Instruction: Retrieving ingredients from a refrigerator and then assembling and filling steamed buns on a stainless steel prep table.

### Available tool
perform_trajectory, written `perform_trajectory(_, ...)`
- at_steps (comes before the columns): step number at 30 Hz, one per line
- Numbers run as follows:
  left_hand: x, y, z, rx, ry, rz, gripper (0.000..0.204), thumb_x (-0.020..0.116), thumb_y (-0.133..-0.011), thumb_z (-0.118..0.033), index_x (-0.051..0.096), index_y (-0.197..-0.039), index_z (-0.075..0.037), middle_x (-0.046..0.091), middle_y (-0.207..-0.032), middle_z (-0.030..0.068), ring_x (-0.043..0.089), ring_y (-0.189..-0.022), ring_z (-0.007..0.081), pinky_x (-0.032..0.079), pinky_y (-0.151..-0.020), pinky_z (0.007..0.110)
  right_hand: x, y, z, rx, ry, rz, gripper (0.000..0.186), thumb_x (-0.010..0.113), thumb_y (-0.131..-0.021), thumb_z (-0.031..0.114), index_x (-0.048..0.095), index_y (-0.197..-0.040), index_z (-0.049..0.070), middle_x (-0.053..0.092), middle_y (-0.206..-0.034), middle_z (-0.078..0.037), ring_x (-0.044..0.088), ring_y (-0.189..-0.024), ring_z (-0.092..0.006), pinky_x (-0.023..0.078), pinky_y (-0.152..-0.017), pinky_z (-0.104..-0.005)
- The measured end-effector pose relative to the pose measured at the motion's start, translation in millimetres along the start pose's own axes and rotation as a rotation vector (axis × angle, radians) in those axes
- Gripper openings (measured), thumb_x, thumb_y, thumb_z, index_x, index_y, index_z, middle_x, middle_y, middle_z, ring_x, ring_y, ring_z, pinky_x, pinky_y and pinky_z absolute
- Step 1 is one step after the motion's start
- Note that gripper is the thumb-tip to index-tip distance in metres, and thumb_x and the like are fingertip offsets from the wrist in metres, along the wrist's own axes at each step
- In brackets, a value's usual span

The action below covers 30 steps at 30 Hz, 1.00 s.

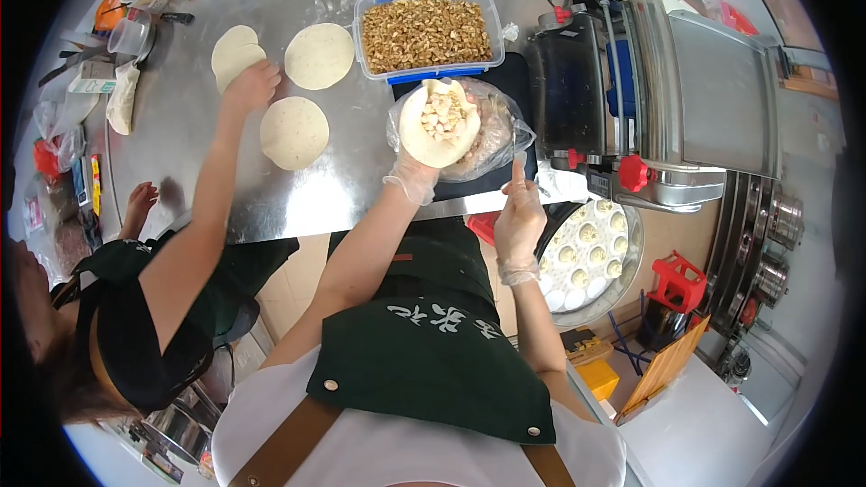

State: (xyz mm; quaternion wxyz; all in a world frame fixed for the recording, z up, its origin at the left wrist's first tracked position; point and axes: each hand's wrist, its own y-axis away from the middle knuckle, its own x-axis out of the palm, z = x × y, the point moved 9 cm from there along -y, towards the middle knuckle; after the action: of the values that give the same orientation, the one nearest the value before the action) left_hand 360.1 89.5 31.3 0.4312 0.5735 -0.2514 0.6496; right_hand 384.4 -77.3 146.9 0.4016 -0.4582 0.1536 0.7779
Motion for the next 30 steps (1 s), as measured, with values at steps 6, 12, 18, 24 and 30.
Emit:
perform_trajectory(6, 7, 14, -40, -0.014, -0.088, -0.111, 0.040, 0.052, -0.093, -0.038, 0.061, -0.114, -0.005, 0.062, -0.111, 0.0116, 0.059, -0.105, 0.0262, 0.052, -0.087, 0.042, 33, 17, -16, -0.241, 0.383, 0.480, 0.050, 0.056, -0.081, 0.002, 0.063, -0.127, 0.019, 0.064, -0.085, -0.007, 0.066, -0.070, -0.0264, 0.052, -0.059, -0.0386)
perform_trajectory(12, 24, 19, -53, 0.011, -0.089, -0.056, 0.040, 0.052, -0.094, -0.038, 0.060, -0.116, -0.005, 0.061, -0.110, 0.0126, 0.060, -0.100, 0.0293, 0.053, -0.086, 0.042, 75, 15, -32, -0.375, 0.515, 0.435, 0.056, 0.062, -0.076, 0.006, 0.060, -0.130, 0.021, 0.057, -0.075, -0.004, 0.064, -0.067, -0.0228, 0.053, -0.055, -0.0375)
perform_trajectory(18, 27, 35, -65, 0.028, -0.101, -0.073, 0.041, 0.052, -0.094, -0.040, 0.061, -0.116, -0.006, 0.061, -0.108, 0.0117, 0.060, -0.100, 0.0296, 0.053, -0.086, 0.041, 66, 2, -34, -0.171, 0.280, 0.464, 0.061, 0.055, -0.077, 0.001, 0.054, -0.136, 0.017, 0.061, -0.082, -0.009, 0.065, -0.068, -0.0291, 0.054, -0.058, -0.0405)
perform_trajectory(24, 24, 37, -64, 0.000, -0.059, -0.110, 0.042, 0.051, -0.095, -0.041, 0.061, -0.115, -0.006, 0.062, -0.107, 0.0101, 0.060, -0.098, 0.0288, 0.053, -0.085, 0.041, 92, -15, -62, 0.091, 0.163, 0.309, 0.044, 0.049, -0.086, 0.002, 0.063, -0.128, 0.011, 0.066, -0.076, -0.012, 0.065, -0.069, -0.0296, 0.052, -0.066, -0.0393)
perform_trajectory(30, 24, 43, -78, 0.072, -0.123, -0.108, 0.042, 0.052, -0.095, -0.043, 0.060, -0.113, -0.006, 0.061, -0.107, 0.0085, 0.060, -0.097, 0.0278, 0.053, -0.084, 0.039, 141, 13, -71, 0.750, -0.727, 0.529, 0.046, 0.051, -0.090, 0.001, 0.054, -0.136, 0.001, 0.061, -0.078, -0.005, 0.046, -0.055, -0.0073, 0.036, -0.048, -0.0210)
